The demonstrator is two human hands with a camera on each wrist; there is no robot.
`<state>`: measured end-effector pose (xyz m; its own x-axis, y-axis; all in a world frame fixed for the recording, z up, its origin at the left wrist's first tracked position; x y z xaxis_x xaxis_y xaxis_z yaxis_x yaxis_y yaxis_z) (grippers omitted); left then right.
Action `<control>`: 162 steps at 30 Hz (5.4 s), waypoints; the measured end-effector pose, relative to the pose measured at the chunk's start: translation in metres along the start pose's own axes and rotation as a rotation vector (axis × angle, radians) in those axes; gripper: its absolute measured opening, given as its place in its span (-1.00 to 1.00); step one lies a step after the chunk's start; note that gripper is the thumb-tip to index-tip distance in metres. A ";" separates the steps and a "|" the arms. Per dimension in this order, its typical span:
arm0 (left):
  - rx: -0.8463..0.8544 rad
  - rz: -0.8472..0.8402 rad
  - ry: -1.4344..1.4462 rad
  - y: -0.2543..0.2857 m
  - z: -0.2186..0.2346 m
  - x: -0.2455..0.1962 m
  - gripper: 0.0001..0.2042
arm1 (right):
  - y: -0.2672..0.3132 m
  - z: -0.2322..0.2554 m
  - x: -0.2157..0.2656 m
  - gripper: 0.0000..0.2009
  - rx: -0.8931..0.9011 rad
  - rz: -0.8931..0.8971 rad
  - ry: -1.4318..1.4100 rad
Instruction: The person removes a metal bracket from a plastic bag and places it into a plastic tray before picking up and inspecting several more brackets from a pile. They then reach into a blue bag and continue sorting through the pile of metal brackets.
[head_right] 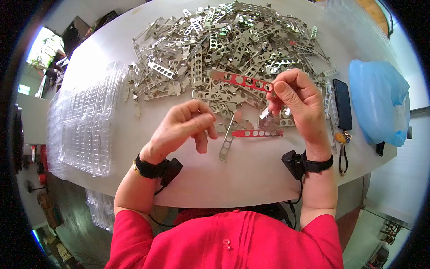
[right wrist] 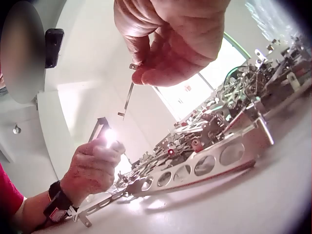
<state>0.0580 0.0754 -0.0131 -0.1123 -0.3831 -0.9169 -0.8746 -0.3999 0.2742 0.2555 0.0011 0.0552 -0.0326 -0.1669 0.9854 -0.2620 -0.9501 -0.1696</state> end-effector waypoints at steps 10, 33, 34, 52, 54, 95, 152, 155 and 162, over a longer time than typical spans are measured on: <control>-0.043 -0.085 -0.817 -0.004 -0.035 0.020 -0.78 | 0.000 -0.029 0.035 -0.88 0.193 0.074 0.115; -0.298 -0.272 0.240 0.005 0.047 -0.012 -0.83 | 0.016 -0.029 0.057 -0.90 0.194 0.137 0.112; -0.318 -0.285 0.247 0.006 0.054 -0.012 -0.85 | 0.020 -0.033 0.053 -0.90 0.225 0.114 0.157; -0.073 -0.326 0.418 -0.002 0.049 -0.012 -0.89 | 0.081 -0.142 -0.006 -0.89 0.885 0.213 0.647; -0.025 -0.347 0.418 -0.001 0.045 -0.015 -0.88 | 0.086 -0.145 -0.008 -0.90 0.898 0.215 0.653; 0.104 -0.197 0.185 0.003 0.005 -0.009 -0.69 | 0.000 -0.048 0.019 -0.75 0.055 0.010 0.118; 0.041 -0.259 0.276 -0.003 0.017 -0.001 -0.64 | 0.008 -0.034 0.000 -0.67 0.004 0.121 -0.028; 0.041 -0.254 0.287 -0.003 0.017 -0.001 -0.64 | 0.008 -0.034 0.000 -0.67 0.019 0.120 -0.015; 0.051 -0.250 0.261 -0.003 0.016 -0.001 -0.64 | 0.008 -0.033 -0.001 -0.66 0.027 0.122 -0.040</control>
<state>0.0532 0.0905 -0.0182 0.2266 -0.4809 -0.8470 -0.8830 -0.4684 0.0298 0.2213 0.0028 0.0532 -0.0241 -0.2918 0.9562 -0.2326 -0.9286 -0.2892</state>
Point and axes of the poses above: each hand's wrist, its own y-axis away from the middle knuckle, its own z-axis out of the back of the hand, x = y × z, the point moved 10 cm from there along -y, towards the middle knuckle, and after that the axes turned 2 degrees about x, right-handed, at the moved point
